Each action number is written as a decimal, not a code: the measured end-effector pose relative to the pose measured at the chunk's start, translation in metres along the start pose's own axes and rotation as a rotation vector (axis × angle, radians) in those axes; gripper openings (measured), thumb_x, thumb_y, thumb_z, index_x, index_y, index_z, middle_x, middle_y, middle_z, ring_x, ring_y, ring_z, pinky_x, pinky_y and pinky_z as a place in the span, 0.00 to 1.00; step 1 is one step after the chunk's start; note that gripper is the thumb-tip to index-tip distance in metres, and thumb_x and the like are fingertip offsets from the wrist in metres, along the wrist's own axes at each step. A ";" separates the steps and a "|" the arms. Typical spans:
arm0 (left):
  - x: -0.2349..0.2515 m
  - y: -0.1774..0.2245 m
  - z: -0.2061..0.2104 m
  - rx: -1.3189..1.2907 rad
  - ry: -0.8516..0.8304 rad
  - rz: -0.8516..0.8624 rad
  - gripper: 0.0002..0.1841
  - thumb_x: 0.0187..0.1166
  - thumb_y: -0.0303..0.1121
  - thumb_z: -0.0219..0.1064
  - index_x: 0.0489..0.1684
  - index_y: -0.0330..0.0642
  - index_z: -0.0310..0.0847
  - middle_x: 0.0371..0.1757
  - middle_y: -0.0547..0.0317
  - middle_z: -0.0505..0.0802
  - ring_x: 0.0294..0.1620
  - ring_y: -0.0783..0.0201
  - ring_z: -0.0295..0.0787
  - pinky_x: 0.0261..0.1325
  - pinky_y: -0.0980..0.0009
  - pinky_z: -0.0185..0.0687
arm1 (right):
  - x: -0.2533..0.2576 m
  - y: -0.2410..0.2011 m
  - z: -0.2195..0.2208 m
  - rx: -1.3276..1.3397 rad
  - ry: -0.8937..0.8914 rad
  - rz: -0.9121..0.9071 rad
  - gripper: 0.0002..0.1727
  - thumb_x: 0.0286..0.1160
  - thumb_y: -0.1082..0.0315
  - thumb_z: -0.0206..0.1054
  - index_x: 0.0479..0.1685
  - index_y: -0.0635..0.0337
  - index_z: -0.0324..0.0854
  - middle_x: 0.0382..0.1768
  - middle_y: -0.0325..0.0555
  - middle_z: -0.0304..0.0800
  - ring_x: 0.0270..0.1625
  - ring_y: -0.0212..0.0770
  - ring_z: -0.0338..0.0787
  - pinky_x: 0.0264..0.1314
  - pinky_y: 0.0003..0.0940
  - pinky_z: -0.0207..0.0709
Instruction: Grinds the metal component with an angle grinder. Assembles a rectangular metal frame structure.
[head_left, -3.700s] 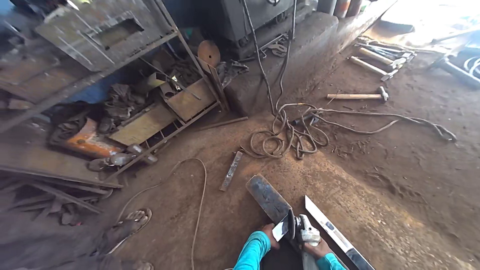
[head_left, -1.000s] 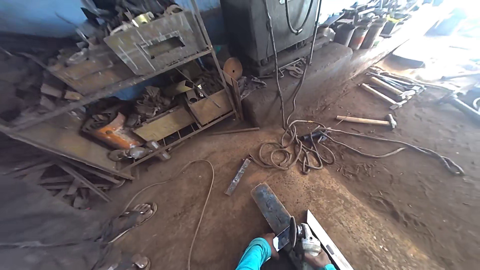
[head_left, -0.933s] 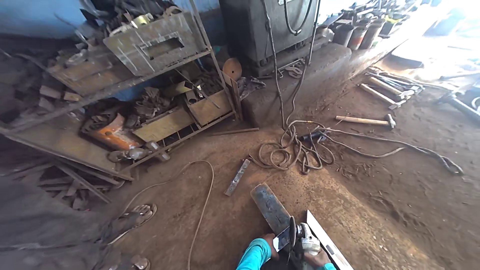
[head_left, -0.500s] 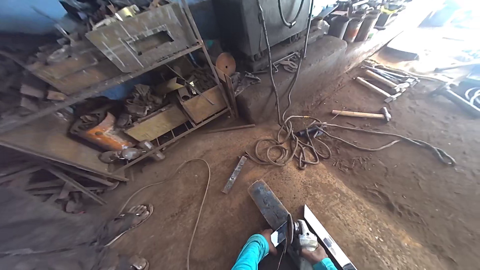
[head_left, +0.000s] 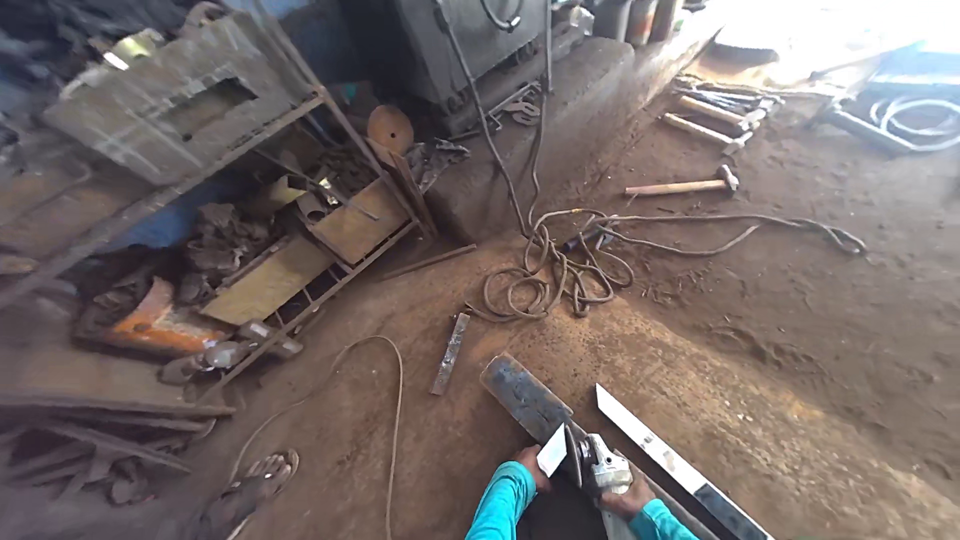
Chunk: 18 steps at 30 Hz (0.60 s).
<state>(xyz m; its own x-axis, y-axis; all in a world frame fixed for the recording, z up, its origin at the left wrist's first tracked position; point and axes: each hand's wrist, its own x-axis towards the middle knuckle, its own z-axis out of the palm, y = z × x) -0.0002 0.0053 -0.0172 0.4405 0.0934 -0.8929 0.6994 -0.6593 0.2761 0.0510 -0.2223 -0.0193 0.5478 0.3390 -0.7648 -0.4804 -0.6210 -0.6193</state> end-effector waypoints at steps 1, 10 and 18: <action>-0.001 0.000 0.000 -0.002 0.003 0.008 0.44 0.60 0.31 0.84 0.83 0.32 0.67 0.78 0.34 0.81 0.82 0.41 0.75 0.84 0.43 0.67 | -0.003 0.000 0.001 -0.023 -0.006 0.028 0.51 0.40 0.64 0.90 0.73 0.74 0.72 0.61 0.64 0.88 0.65 0.53 0.89 0.73 0.48 0.79; 0.002 -0.004 -0.001 -0.029 0.047 0.028 0.43 0.57 0.24 0.83 0.81 0.29 0.68 0.74 0.32 0.83 0.78 0.42 0.79 0.83 0.48 0.70 | -0.026 0.003 0.010 0.016 -0.040 0.110 0.56 0.38 0.58 0.91 0.76 0.71 0.68 0.61 0.63 0.88 0.64 0.53 0.89 0.71 0.50 0.80; 0.003 -0.005 0.000 -0.012 0.059 0.020 0.43 0.56 0.25 0.84 0.79 0.30 0.70 0.72 0.34 0.85 0.77 0.45 0.81 0.82 0.50 0.71 | -0.033 0.008 0.016 -0.006 -0.049 0.179 0.63 0.37 0.54 0.91 0.83 0.65 0.59 0.66 0.63 0.85 0.68 0.56 0.87 0.74 0.53 0.78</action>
<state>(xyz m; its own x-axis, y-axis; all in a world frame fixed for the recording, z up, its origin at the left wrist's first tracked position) -0.0026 0.0094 -0.0209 0.4864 0.1240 -0.8649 0.6966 -0.6527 0.2981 0.0184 -0.2274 -0.0023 0.4200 0.2570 -0.8704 -0.5630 -0.6784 -0.4720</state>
